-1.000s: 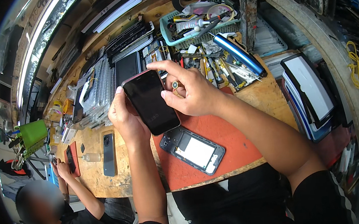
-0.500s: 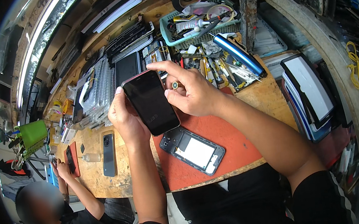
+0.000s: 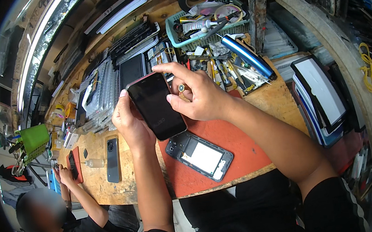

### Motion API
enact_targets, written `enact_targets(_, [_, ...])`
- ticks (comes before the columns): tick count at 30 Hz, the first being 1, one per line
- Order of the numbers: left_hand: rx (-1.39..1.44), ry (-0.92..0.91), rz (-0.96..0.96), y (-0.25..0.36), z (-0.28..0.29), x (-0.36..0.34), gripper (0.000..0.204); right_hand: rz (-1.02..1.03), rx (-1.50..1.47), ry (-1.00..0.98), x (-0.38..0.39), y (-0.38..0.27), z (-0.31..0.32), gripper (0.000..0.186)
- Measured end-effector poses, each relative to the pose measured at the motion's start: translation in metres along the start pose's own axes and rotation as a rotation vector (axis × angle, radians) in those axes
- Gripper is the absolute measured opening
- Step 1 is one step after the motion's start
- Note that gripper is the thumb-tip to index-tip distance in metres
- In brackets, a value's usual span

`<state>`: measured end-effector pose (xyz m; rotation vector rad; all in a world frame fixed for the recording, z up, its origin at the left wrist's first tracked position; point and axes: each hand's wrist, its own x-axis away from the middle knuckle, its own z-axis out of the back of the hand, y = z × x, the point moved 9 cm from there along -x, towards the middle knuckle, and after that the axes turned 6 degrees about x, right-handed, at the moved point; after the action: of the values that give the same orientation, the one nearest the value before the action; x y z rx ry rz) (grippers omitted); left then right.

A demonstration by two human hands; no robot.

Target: The person holds a smartphone, then uses a screwdriver to remove screws from a disassembled phone on a red mat. They also handle a phone back cover and continue unscrewing components on the workbench.

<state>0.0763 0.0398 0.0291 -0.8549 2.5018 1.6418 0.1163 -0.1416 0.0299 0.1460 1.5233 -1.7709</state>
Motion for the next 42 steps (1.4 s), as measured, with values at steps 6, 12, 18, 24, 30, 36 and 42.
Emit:
enact_targets(6, [-0.008, -0.005, 0.002, 0.0007, -0.0004, 0.0014, 0.035, 0.005, 0.017, 0.016, 0.0007, 0.0021, -0.0006, 0.069])
enact_targets(12, [-0.016, 0.021, 0.002, 0.0009, -0.0014, 0.0011, 0.035, 0.005, 0.011, 0.005, 0.0001, 0.0006, -0.0003, 0.069])
enact_targets(18, [-0.005, -0.004, -0.002, 0.0004, -0.0010, 0.0014, 0.035, -0.007, 0.003, 0.011, 0.0017, 0.0032, -0.0004, 0.068])
enact_targets(24, [-0.006, -0.004, 0.002, 0.0001, -0.0014, 0.0006, 0.035, -0.004, 0.021, 0.007, -0.0002, 0.0003, 0.0005, 0.068])
enact_targets(30, [-0.005, -0.006, 0.001, -0.0007, -0.0005, 0.0006, 0.035, -0.028, 0.000, -0.014, 0.0010, 0.0048, 0.0007, 0.068])
enact_targets(36, [-0.005, 0.003, 0.006, -0.0005, -0.0002, 0.0004, 0.035, -0.001, -0.023, -0.014, 0.0001, 0.0056, 0.0004, 0.068])
enact_targets(42, [-0.006, 0.003, 0.016, -0.0006, -0.0015, 0.0006, 0.036, -0.019, -0.026, -0.019, 0.0000, 0.0053, 0.0002, 0.068])
